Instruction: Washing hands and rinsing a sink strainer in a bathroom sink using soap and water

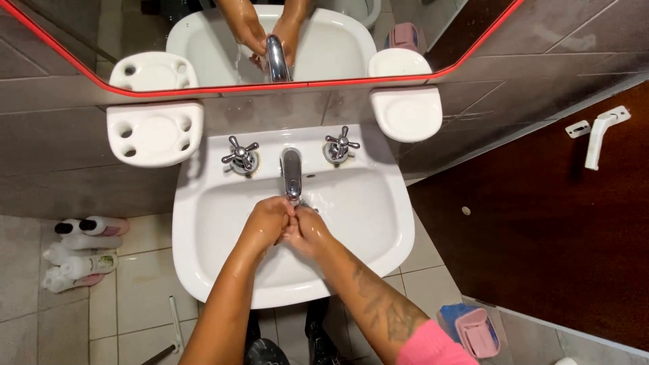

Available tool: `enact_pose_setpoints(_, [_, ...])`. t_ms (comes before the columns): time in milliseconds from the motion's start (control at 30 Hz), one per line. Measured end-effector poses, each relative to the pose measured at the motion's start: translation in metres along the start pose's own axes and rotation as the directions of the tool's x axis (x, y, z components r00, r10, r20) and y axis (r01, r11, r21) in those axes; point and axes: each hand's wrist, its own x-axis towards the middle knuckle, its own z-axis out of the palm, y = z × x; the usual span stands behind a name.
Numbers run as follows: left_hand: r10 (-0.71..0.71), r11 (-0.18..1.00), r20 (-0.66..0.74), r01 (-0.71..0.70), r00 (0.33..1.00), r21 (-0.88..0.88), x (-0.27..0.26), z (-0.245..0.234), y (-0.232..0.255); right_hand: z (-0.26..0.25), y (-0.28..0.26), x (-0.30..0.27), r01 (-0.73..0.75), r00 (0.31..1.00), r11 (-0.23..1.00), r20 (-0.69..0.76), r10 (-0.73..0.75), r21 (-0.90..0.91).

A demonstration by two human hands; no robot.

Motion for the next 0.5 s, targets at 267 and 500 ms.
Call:
enact_pose_setpoints(267, [0.149,0.911,-0.204,-0.054,0.968,0.408,-0.073,-0.017,0.028,-0.035,0.046,0.082,-0.211,0.978,0.671,0.159,0.139,0.711])
enact_pose_setpoints(500, [0.089,0.943,-0.199,-0.018,0.976,0.333,-0.055,-0.021,-0.001,-0.05,0.026,0.032,-0.231,0.973,0.648,0.175,0.151,0.726])
